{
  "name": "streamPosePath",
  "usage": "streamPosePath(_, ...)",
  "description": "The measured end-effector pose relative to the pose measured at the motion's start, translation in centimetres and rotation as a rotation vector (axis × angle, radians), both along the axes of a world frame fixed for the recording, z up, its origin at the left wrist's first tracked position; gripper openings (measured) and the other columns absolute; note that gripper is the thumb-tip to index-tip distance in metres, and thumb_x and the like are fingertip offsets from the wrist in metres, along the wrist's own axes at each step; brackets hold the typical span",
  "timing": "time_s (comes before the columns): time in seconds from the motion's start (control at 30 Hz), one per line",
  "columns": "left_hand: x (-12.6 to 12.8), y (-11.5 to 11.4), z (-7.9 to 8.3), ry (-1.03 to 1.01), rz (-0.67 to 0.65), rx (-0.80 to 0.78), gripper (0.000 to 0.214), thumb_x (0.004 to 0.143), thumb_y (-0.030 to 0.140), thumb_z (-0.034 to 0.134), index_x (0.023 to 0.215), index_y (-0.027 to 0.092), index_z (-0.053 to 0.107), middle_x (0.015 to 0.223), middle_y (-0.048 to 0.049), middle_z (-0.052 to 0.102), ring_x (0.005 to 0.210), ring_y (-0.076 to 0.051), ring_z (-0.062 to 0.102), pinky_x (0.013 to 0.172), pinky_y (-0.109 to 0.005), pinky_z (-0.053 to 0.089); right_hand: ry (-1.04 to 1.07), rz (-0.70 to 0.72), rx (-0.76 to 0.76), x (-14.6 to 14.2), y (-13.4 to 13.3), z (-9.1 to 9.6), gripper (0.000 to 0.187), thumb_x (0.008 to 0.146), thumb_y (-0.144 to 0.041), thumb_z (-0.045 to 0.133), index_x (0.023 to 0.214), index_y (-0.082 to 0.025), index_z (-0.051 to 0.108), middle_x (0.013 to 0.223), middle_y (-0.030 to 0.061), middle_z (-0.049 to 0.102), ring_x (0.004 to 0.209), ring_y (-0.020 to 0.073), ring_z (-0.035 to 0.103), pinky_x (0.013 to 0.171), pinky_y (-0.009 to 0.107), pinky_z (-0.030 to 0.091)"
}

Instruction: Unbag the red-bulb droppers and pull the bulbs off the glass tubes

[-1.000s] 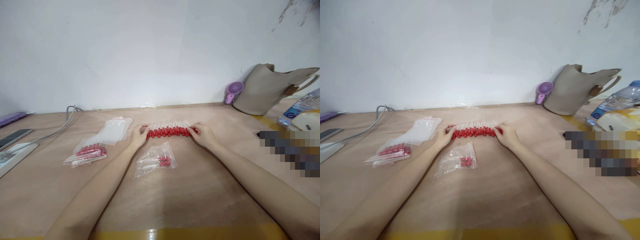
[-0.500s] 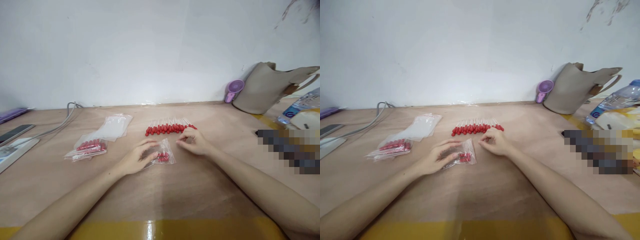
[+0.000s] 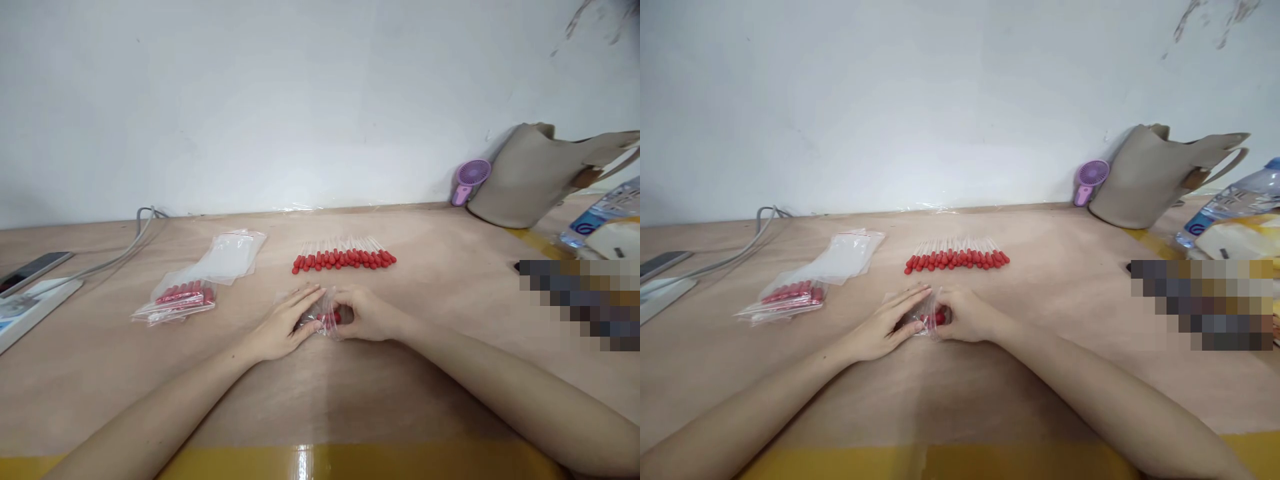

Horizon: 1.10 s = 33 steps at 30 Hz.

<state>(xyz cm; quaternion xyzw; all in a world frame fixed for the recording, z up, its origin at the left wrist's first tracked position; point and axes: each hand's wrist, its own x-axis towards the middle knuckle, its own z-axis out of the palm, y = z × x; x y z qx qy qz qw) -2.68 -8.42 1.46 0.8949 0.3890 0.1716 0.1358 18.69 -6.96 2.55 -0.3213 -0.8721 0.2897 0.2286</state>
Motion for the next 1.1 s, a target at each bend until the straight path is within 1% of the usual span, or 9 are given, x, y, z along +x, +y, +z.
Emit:
streamPosePath(0.17, -0.1, 0.0, 0.0, 0.075, -0.014, -0.014, 0.058, 0.09, 0.044, 0.035, 0.14, 0.022, 0.019, 0.145, -0.0062, 0.026, 0.134, -0.02, 0.022, 0.109, -0.041, 0.024, 0.043, -0.032, -0.173, -0.2, -0.4, 0.0, 0.016, 0.064, -0.016, 0.064, 0.075, -0.017, 0.052, 0.066, -0.004, 0.055, 0.056, 0.0072, 0.048, 0.05, 0.018, 0.038)
streamPosePath(0.33, -0.1, 0.0, -0.1, 0.115, 0.002, -0.013, 0.06, 0.09, 0.045, 0.033, 0.141, 0.021, 0.013, 0.146, -0.0067, 0.023, 0.134, -0.021, 0.022, 0.109, -0.042, 0.022, 0.311, -0.039, -0.484, 0.0, 0.6, -0.7, 0.018, 0.061, -0.015, 0.066, 0.072, -0.016, 0.052, 0.065, -0.0041, 0.057, 0.057, 0.0075, 0.054, 0.052, 0.02, 0.045)
streamPosePath(0.53, -0.1, 0.1, -0.3, 0.131, 0.01, -0.025, 0.062, 0.09, 0.046, 0.032, 0.142, 0.024, 0.006, 0.147, -0.0063, 0.019, 0.135, -0.022, 0.018, 0.109, -0.043, 0.021, 0.352, -0.256, -0.821, 0.8, 1.6, -0.2, 0.019, 0.063, -0.021, 0.069, 0.076, -0.015, 0.057, 0.054, -0.0037, 0.06, 0.042, 0.0077, 0.055, 0.036, 0.016, 0.045)
streamPosePath(0.6, -0.1, 0.1, -0.2, 0.16, 0.033, -0.04, 0.062, 0.09, 0.047, 0.031, 0.142, 0.026, 0.005, 0.148, -0.0061, 0.013, 0.135, -0.024, 0.014, 0.109, -0.045, 0.02, 0.423, -0.315, -0.895, 1.5, 2.0, -0.1, 0.019, 0.063, -0.019, 0.07, 0.076, -0.015, 0.058, 0.061, -0.0003, 0.064, 0.048, 0.01, 0.061, 0.043, 0.019, 0.051)
streamPosePath(0.67, -0.1, 0.0, 0.1, 0.203, 0.057, -0.054, 0.06, 0.09, 0.048, 0.03, 0.141, 0.03, 0.006, 0.149, -0.0046, 0.005, 0.136, -0.029, 0.008, 0.107, -0.05, 0.019, 0.521, -0.308, -0.926, 2.4, 2.4, -0.1, 0.02, 0.061, -0.016, 0.072, 0.077, -0.014, 0.059, 0.069, 0.0018, 0.067, 0.058, 0.0112, 0.064, 0.054, 0.021, 0.056)
streamPosePath(0.77, -0.1, -0.3, 0.6, 0.272, 0.061, -0.059, 0.054, 0.091, 0.047, 0.026, 0.141, 0.033, 0.009, 0.149, -0.001, -0.001, 0.134, -0.035, -0.003, 0.103, -0.058, 0.017, 0.603, -0.263, -0.9, 3.9, 3.4, -0.1, 0.023, 0.062, -0.016, 0.073, 0.082, -0.013, 0.061, 0.076, 0.0033, 0.068, 0.066, 0.0105, 0.065, 0.063, 0.02, 0.055)
streamPosePath(0.93, -0.7, -0.6, 0.5, 0.331, 0.03, -0.061, 0.051, 0.092, 0.045, 0.021, 0.14, 0.033, 0.009, 0.149, 0.0015, 0.003, 0.134, -0.034, -0.009, 0.105, -0.058, 0.01, 0.618, -0.294, -0.758, 6.7, 4.9, 1.5, 0.021, 0.069, -0.022, 0.07, 0.087, -0.014, 0.064, 0.079, 0.0055, 0.069, 0.067, 0.0101, 0.065, 0.062, 0.019, 0.054)
streamPosePath(1.0, -1.0, -0.6, 0.4, 0.339, 0.051, -0.075, 0.052, 0.092, 0.047, 0.022, 0.14, 0.034, 0.009, 0.149, 0.0004, 0.005, 0.134, -0.034, -0.006, 0.105, -0.057, 0.01, 0.667, -0.359, -0.637, 7.5, 5.4, 2.3, 0.022, 0.069, -0.023, 0.069, 0.089, -0.015, 0.064, 0.079, 0.0046, 0.07, 0.067, 0.0111, 0.065, 0.066, 0.024, 0.055)
streamPosePath(1.1, -1.2, -0.6, 0.4, 0.348, 0.109, -0.104, 0.052, 0.091, 0.049, 0.023, 0.14, 0.034, 0.013, 0.149, -0.0007, 0.007, 0.133, -0.035, -0.006, 0.105, -0.058, 0.012, 0.734, -0.475, -0.331, 7.5, 5.8, 3.1, 0.026, 0.074, -0.027, 0.064, 0.098, -0.019, 0.063, 0.085, 0.0044, 0.069, 0.073, 0.0142, 0.066, 0.075, 0.032, 0.055)
